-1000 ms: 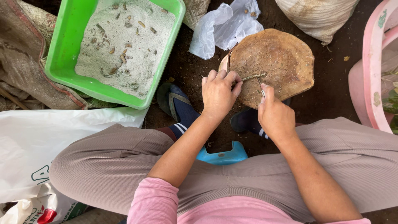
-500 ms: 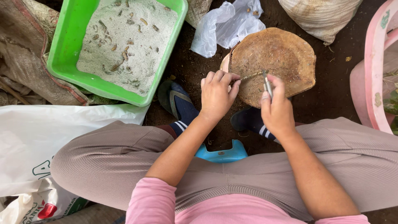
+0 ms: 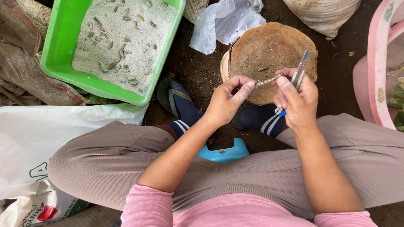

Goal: The person sits on a low stool and uses a small knife to peel the skin off several small root vegetables on a wooden board. Peeled pieces are placed into a green tray filled with a white granular substance.

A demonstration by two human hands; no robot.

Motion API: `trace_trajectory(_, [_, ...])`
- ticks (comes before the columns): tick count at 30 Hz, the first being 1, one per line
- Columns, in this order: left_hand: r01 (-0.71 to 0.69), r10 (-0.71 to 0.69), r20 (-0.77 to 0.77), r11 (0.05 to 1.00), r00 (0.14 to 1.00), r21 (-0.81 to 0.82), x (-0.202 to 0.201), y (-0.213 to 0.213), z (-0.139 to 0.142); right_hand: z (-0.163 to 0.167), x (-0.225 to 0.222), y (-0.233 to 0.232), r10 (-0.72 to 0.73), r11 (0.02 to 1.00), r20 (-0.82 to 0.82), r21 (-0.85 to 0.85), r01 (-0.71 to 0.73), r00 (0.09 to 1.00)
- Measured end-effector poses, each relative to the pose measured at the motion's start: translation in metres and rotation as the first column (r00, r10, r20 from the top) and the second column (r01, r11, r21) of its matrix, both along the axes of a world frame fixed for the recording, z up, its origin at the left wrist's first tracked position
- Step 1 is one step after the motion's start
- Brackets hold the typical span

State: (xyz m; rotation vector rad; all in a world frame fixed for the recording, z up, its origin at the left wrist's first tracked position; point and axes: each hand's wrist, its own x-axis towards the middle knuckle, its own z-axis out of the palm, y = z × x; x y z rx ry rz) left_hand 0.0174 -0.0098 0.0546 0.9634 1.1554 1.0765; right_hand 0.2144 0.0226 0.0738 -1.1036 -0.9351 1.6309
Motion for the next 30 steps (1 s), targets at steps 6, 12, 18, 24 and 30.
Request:
trace_trajectory(6, [0.106, -0.108, 0.005, 0.983, 0.994, 0.150, -0.002, -0.006, 0.045, 0.010, 0.005, -0.004, -0.025, 0.999, -0.149, -0.027, 0.022, 0.989])
trace_trajectory(12, [0.040, 0.059, -0.372, 0.967, 0.927, 0.252, -0.001, -0.007, 0.076, 0.019, 0.000, -0.009, 0.004, 1.000, -0.206, -0.013, -0.007, 0.979])
trace_trajectory(18, [0.058, 0.214, -0.472, 0.865, 0.855, 0.498, -0.003, -0.005, 0.078, 0.025, -0.003, -0.012, 0.011, 1.000, -0.195, 0.019, -0.007, 0.981])
trace_trajectory(24, [0.023, 0.175, -0.421, 0.905, 0.890, 0.425, 0.004, -0.011, 0.073, 0.033, -0.011, -0.013, -0.061, 0.998, -0.134, 0.008, 0.063, 0.989])
trace_trajectory(30, [-0.016, 0.166, -0.361, 0.923, 0.918, 0.384, 0.009, -0.014, 0.066, 0.039, -0.015, -0.018, -0.055, 0.998, -0.189, -0.007, 0.055, 0.980])
